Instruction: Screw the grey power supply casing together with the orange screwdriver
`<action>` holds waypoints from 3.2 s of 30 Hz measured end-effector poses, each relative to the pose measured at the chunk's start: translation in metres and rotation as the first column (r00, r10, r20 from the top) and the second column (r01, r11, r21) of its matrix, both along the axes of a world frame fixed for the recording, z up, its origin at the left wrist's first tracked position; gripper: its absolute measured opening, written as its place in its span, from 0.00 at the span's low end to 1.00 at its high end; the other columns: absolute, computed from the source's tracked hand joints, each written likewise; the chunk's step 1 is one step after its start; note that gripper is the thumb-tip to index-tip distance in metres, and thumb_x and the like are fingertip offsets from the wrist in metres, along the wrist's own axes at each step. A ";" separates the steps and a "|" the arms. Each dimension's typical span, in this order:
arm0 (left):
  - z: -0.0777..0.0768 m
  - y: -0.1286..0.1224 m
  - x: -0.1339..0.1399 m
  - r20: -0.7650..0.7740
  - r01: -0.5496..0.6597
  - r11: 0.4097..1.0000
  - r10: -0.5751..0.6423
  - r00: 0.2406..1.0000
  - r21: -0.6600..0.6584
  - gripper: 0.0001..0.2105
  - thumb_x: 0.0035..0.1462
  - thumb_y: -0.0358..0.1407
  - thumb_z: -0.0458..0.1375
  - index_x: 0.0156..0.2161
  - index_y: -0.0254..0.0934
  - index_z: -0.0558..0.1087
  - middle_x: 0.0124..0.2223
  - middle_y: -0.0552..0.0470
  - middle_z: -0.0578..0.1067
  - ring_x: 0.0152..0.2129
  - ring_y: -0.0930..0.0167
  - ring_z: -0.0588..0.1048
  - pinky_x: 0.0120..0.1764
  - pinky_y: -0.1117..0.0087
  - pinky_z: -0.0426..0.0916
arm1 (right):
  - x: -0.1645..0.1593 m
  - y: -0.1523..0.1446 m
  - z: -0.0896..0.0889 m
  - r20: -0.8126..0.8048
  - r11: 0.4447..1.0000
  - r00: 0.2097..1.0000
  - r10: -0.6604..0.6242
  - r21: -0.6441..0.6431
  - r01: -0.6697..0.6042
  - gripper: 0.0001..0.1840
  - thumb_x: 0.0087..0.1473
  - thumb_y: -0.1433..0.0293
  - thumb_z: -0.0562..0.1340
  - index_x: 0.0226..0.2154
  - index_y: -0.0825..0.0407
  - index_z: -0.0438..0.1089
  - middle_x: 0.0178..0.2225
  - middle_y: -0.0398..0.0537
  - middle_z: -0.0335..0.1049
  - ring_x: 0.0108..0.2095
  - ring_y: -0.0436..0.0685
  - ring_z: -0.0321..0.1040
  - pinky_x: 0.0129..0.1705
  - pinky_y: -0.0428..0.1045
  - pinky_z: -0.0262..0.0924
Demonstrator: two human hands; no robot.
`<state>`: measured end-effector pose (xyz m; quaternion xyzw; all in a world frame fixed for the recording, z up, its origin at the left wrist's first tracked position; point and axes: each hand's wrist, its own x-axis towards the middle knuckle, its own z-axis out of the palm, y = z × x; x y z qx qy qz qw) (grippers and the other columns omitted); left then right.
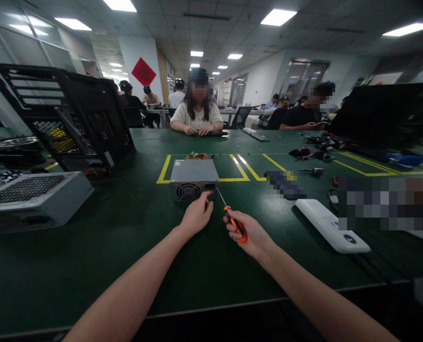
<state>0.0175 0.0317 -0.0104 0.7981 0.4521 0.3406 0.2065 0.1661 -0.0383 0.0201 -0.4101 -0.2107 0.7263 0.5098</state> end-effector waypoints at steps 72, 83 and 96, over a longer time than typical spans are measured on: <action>0.017 -0.001 0.021 0.682 0.418 0.652 0.213 0.700 -0.633 0.17 0.40 0.46 0.62 0.22 0.31 0.68 0.19 0.58 0.63 0.16 0.82 0.59 0.22 0.77 0.52 | 0.024 0.004 0.002 0.750 0.426 0.140 -0.646 0.506 -0.750 0.14 0.49 0.73 0.53 0.42 0.53 0.59 0.41 0.56 0.60 0.32 0.54 0.62 0.29 0.50 0.61; 0.006 0.003 0.017 0.511 0.187 0.907 0.034 0.859 -0.376 0.17 0.54 0.46 0.49 0.29 0.33 0.70 0.23 0.56 0.65 0.18 0.78 0.63 0.23 0.76 0.57 | 0.027 0.008 -0.002 0.318 0.030 0.193 -0.928 0.581 -0.813 0.12 0.48 0.67 0.62 0.36 0.52 0.61 0.32 0.50 0.66 0.29 0.52 0.65 0.26 0.45 0.63; 0.008 -0.001 0.001 0.075 -0.155 0.988 0.153 0.985 0.018 0.14 0.58 0.35 0.45 0.50 0.41 0.62 0.33 0.53 0.72 0.27 0.72 0.70 0.30 0.72 0.61 | 0.038 0.021 0.010 0.435 0.563 0.638 -0.636 0.827 -0.003 0.11 0.55 0.63 0.53 0.30 0.52 0.65 0.27 0.44 0.66 0.23 0.49 0.66 0.26 0.48 0.65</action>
